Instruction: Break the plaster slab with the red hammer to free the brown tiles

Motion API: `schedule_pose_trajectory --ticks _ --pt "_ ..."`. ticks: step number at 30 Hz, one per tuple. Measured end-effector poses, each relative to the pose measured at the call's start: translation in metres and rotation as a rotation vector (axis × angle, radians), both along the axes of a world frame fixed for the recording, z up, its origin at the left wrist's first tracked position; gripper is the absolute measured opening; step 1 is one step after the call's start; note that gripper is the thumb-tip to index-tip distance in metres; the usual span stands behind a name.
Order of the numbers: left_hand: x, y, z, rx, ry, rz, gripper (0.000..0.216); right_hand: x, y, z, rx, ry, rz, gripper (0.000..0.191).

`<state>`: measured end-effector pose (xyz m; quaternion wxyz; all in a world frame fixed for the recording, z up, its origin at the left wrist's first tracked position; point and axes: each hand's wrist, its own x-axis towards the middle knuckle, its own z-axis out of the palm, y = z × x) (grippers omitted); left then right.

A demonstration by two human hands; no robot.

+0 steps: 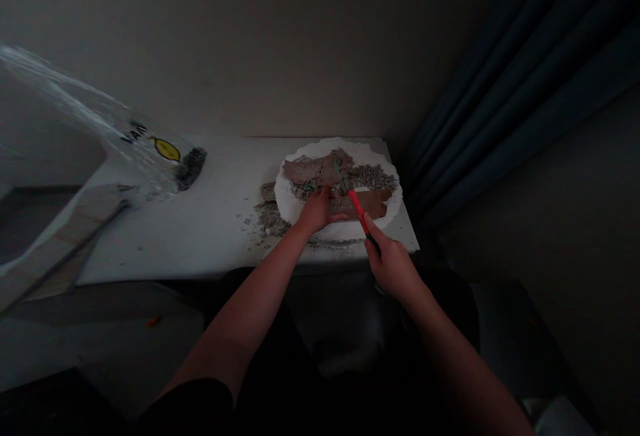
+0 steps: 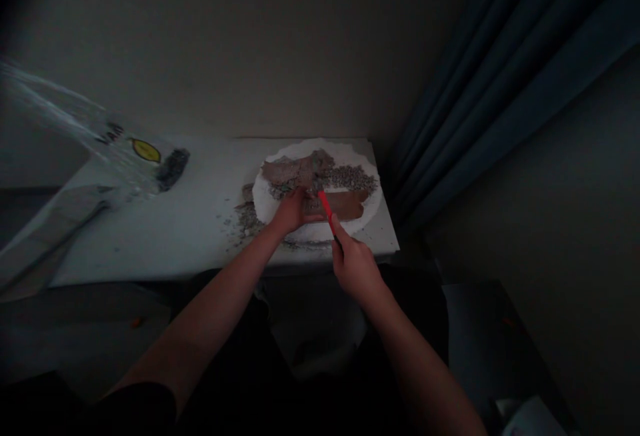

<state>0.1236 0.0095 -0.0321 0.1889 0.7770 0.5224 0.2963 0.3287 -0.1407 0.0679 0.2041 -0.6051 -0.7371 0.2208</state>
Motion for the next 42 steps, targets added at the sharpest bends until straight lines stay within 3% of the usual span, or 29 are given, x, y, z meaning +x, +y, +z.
schedule_pose_trajectory --ticks 14,18,23,25,28,31,32,35,38,42 --pt "0.0 -0.003 0.002 -0.049 -0.014 0.016 0.099 -0.006 -0.002 -0.015 -0.061 -0.1 -0.008 0.062" --pt "0.002 -0.007 0.003 -0.038 -0.01 -0.002 0.096 -0.005 -0.003 -0.017 0.017 -0.055 -0.028 0.063" --pt "-0.002 -0.009 0.01 -0.051 -0.024 0.009 0.09 -0.005 -0.006 -0.023 -0.032 -0.072 -0.004 0.061" --pt "-0.017 -0.007 0.018 -0.008 -0.073 0.043 0.074 0.002 -0.006 -0.021 0.002 -0.058 -0.049 0.061" --pt "-0.061 -0.006 0.03 0.074 -0.119 0.282 0.042 0.021 -0.001 -0.018 0.055 -0.044 -0.148 0.061" --pt "-0.114 -0.015 0.029 -0.028 0.035 0.509 0.034 0.044 0.008 -0.023 0.068 -0.05 -0.216 0.063" --pt "-0.129 -0.021 0.025 -0.083 0.135 0.516 0.028 0.05 0.01 -0.027 0.064 -0.053 -0.237 0.063" --pt "-0.153 -0.042 0.004 -0.312 0.441 0.281 0.008 0.063 0.015 -0.038 0.023 -0.066 -0.262 0.062" --pt "-0.148 -0.061 -0.019 -0.357 0.503 -0.038 0.02 0.065 0.016 -0.044 0.008 -0.091 -0.275 0.061" --pt "-0.132 -0.072 -0.036 -0.254 0.511 -0.073 0.03 0.063 0.015 -0.046 0.008 -0.116 -0.271 0.061"
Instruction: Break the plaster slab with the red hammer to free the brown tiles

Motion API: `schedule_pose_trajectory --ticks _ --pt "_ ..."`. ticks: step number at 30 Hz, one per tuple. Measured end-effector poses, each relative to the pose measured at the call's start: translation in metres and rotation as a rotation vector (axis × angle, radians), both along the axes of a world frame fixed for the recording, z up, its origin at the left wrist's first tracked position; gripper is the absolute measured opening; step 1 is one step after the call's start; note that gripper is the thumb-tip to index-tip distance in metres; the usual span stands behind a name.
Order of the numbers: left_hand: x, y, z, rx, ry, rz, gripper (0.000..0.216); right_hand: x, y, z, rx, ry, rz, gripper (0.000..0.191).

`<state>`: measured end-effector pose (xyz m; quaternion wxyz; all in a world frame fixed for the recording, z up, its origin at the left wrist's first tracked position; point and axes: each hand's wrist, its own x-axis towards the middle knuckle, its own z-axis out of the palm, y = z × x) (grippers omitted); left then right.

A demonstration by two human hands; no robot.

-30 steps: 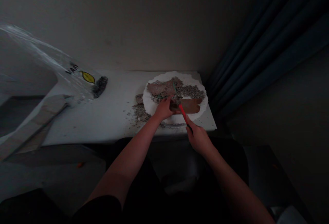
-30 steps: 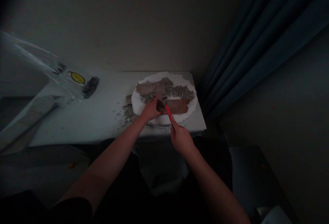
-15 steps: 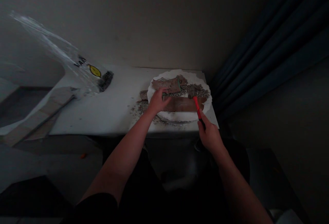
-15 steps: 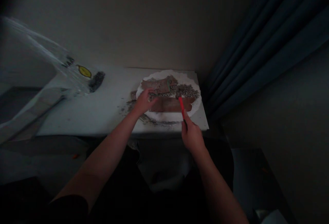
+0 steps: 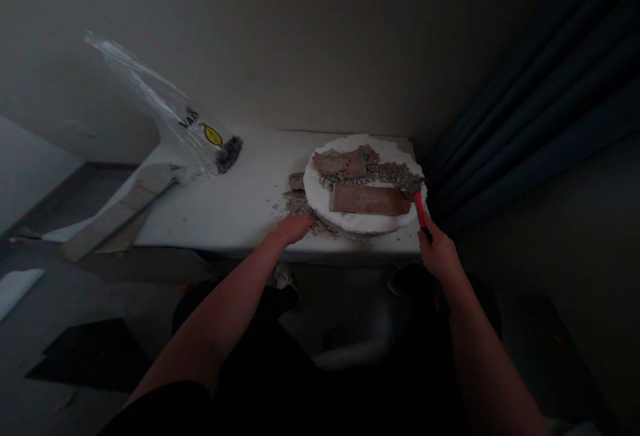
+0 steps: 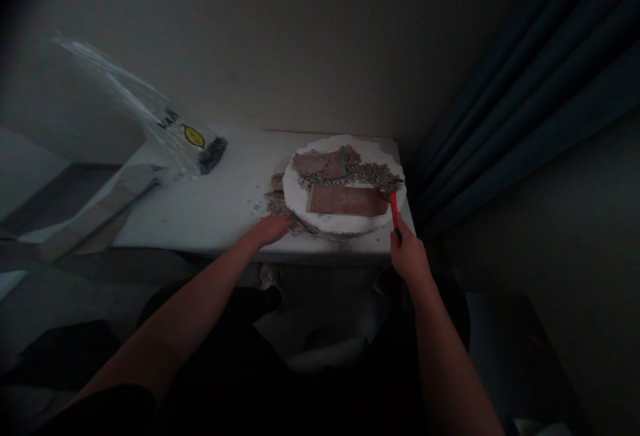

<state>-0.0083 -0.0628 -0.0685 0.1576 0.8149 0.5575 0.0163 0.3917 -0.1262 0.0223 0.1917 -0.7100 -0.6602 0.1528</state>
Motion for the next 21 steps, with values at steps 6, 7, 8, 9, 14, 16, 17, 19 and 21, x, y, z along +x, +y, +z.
schedule_pose_trajectory --ticks 6,7,8,9,14,16,17,19,21 --pt "-0.001 0.0 0.004 0.015 0.053 -0.098 0.015 0.001 0.001 -0.004 0.01 0.032 0.025 0.063" --pt "-0.001 0.0 0.006 0.033 0.042 -0.082 0.017 0.001 0.001 -0.004 0.012 0.032 0.026 0.063" --pt "-0.002 0.0 0.01 0.053 0.032 -0.054 0.02 0.001 0.001 -0.005 0.012 0.029 0.025 0.063" --pt "-0.002 0.0 0.014 0.073 0.023 -0.014 0.021 0.001 0.001 -0.005 0.011 0.024 0.025 0.063" --pt "-0.003 0.001 0.045 0.036 -0.188 0.054 0.016 0.0 0.0 -0.005 0.024 0.019 0.028 0.062" --pt "0.003 0.004 0.057 -0.021 -0.377 0.003 0.009 0.001 0.001 -0.005 0.027 0.025 0.034 0.061" --pt "0.01 0.006 0.062 -0.042 -0.48 -0.014 0.006 0.001 0.001 -0.005 0.024 0.025 0.037 0.061" --pt "0.031 0.014 0.07 -0.088 -0.693 -0.021 0.011 0.001 0.001 -0.005 0.008 0.017 0.039 0.061" --pt "0.06 0.025 0.074 -0.153 -0.846 -0.057 0.029 0.001 0.001 -0.004 -0.009 0.009 0.032 0.062"
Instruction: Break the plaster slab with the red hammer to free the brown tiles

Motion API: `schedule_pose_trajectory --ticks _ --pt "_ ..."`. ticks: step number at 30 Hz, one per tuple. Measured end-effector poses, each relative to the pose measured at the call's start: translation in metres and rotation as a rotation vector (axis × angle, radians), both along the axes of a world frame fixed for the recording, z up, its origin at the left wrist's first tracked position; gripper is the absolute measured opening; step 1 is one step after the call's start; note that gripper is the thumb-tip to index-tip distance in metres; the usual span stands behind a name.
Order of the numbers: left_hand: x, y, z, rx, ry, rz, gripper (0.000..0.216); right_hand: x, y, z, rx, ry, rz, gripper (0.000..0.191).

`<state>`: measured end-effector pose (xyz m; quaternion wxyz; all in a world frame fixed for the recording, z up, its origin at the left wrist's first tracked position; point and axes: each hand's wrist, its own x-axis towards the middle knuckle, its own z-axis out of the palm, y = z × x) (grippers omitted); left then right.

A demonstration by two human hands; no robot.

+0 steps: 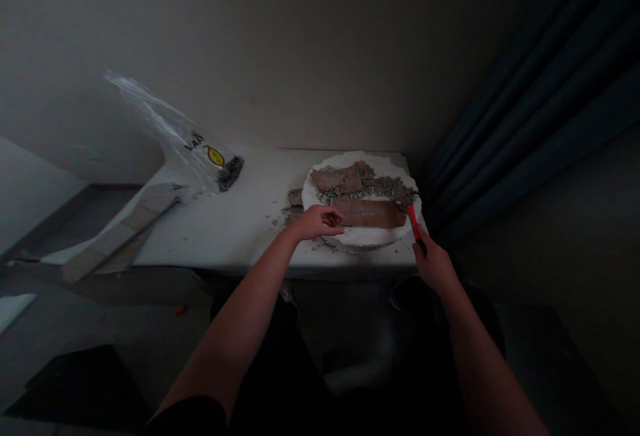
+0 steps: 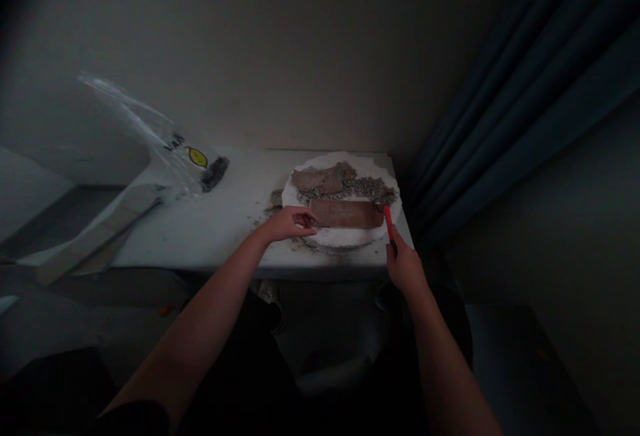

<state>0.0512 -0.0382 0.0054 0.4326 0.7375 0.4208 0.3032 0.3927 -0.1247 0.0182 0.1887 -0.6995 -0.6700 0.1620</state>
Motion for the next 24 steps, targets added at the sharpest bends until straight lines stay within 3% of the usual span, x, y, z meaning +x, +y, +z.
schedule_pose_trajectory --ticks 5,9,13,24 --pt "0.068 0.031 -0.001 0.144 -0.041 0.099 0.012 -0.001 -0.001 0.003 -0.011 0.018 0.004 0.062" --pt "0.093 0.048 -0.005 0.222 0.004 0.235 0.016 -0.001 0.0 0.005 -0.013 0.049 -0.001 0.062" --pt "0.097 0.057 -0.012 0.154 0.035 0.232 0.014 0.0 0.001 0.005 -0.009 0.078 -0.01 0.062" --pt "0.087 0.064 -0.028 0.173 0.161 0.27 0.013 0.003 0.002 0.002 0.002 0.079 0.003 0.062"
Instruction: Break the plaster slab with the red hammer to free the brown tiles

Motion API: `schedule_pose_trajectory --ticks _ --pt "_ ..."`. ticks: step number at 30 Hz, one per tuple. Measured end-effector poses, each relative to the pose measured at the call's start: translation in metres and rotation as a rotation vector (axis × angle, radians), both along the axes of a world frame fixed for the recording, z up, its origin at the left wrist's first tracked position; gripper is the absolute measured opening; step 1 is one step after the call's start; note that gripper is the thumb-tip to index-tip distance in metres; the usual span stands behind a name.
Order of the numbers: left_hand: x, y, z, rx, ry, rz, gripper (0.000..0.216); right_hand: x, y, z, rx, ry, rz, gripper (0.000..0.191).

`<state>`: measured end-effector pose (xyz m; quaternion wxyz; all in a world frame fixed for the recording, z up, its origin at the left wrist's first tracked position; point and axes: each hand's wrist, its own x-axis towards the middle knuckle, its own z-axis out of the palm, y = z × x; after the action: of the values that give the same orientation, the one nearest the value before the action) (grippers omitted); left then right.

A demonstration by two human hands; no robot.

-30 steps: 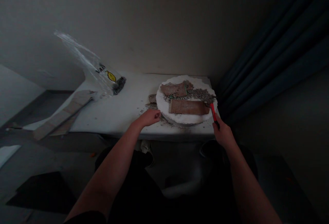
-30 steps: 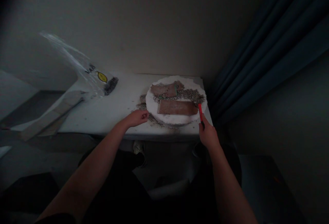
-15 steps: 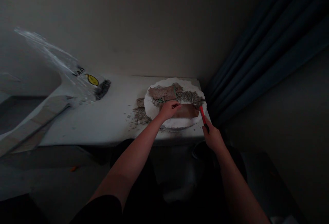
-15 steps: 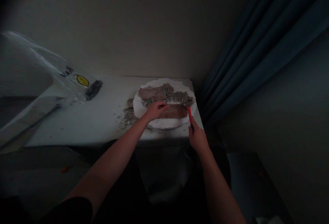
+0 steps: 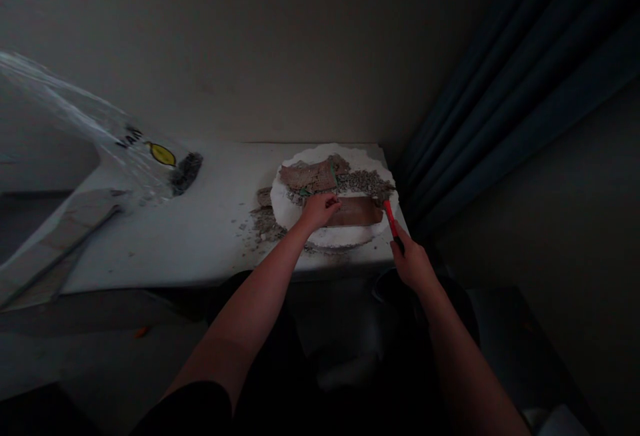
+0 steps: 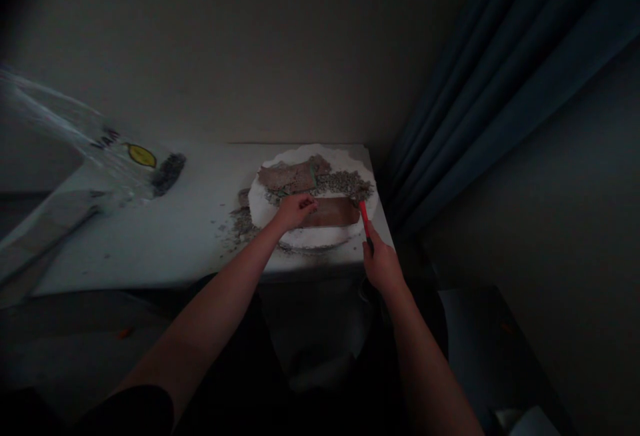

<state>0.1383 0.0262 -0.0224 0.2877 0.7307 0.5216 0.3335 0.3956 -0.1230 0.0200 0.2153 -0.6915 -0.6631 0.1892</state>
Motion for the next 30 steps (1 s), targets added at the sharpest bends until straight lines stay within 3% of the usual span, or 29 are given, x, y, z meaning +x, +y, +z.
schedule_pose_trajectory --ticks 26,30 --pt "0.002 -0.004 -0.006 0.035 0.028 -0.002 0.013 -0.001 0.0 -0.001 -0.005 0.008 -0.003 0.063" --pt "0.004 -0.008 -0.009 0.101 0.032 -0.007 0.012 -0.002 -0.002 0.011 0.003 0.044 0.0 0.062"
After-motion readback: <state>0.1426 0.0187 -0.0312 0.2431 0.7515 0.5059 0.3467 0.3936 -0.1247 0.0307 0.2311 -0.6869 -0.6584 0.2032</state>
